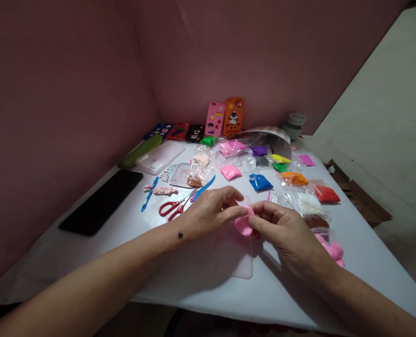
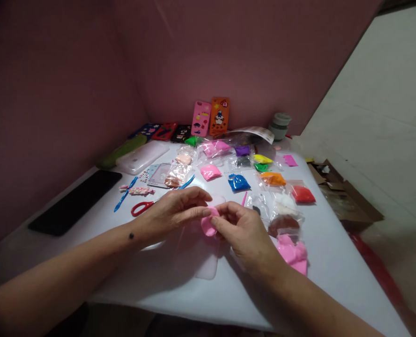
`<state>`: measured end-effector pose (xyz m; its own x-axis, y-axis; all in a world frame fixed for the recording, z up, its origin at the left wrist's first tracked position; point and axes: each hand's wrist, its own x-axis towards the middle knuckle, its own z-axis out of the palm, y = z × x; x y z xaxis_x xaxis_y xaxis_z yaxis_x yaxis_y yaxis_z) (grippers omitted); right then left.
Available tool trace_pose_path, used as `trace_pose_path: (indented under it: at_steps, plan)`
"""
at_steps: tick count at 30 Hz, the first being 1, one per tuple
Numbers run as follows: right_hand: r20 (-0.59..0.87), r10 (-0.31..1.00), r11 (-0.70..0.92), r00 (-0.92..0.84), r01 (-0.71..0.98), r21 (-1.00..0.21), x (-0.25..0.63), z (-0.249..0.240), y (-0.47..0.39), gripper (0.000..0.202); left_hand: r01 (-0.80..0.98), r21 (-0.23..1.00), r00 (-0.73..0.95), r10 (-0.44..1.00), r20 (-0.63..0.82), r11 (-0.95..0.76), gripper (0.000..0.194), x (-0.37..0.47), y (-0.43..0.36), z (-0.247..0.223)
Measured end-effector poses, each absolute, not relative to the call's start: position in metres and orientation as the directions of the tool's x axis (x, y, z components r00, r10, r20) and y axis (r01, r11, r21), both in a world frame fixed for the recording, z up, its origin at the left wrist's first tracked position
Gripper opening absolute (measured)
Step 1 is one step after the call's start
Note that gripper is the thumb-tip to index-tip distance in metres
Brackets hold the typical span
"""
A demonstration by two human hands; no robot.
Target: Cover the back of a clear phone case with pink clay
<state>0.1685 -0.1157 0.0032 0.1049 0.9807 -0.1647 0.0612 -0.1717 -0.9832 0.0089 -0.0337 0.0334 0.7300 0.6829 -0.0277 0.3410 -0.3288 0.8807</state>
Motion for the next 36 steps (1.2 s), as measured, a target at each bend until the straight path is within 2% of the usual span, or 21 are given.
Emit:
trace_pose_path:
  at_steps: [8, 12, 17, 24, 30, 36]
  plan:
    - [-0.171, 0.981, -0.169, 0.093, -0.031, -0.985, 0.165, 0.004, -0.119, 0.016, 0.22, 0.949, 0.699, 0.715, 0.008, -0.226, 0.007, 0.012, -0.035, 0.022]
    - [-0.16, 0.981, -0.154, 0.113, -0.068, -0.986, 0.164, 0.008, -0.123, 0.02, 0.243, 0.955, 0.673, 0.738, -0.039, -0.17, 0.024, 0.01, -0.034, 0.026]
    - [-0.141, 0.987, -0.139, 0.083, -0.023, -0.99, 0.163, 0.01, -0.13, 0.023, 0.248, 0.967, 0.738, 0.657, -0.154, -0.053, 0.035, 0.007, -0.033, 0.034]
    - [-0.22, 0.944, -0.232, 0.247, 0.02, -0.972, 0.178, 0.003, -0.139, 0.029, 0.414, 0.882, 0.762, 0.615, -0.202, -0.223, 0.008, -0.004, -0.026, 0.03]
    - [-0.324, 0.924, -0.316, 0.204, -0.072, -0.946, 0.178, 0.003, -0.143, 0.03, 0.461, 0.832, 0.742, 0.648, -0.17, -0.309, 0.009, 0.0, -0.03, 0.025]
    - [-0.329, 0.927, -0.335, 0.18, 0.007, -0.942, 0.183, -0.002, -0.143, 0.024, 0.523, 0.759, 0.72, 0.677, -0.151, -0.387, 0.006, 0.005, -0.035, 0.027]
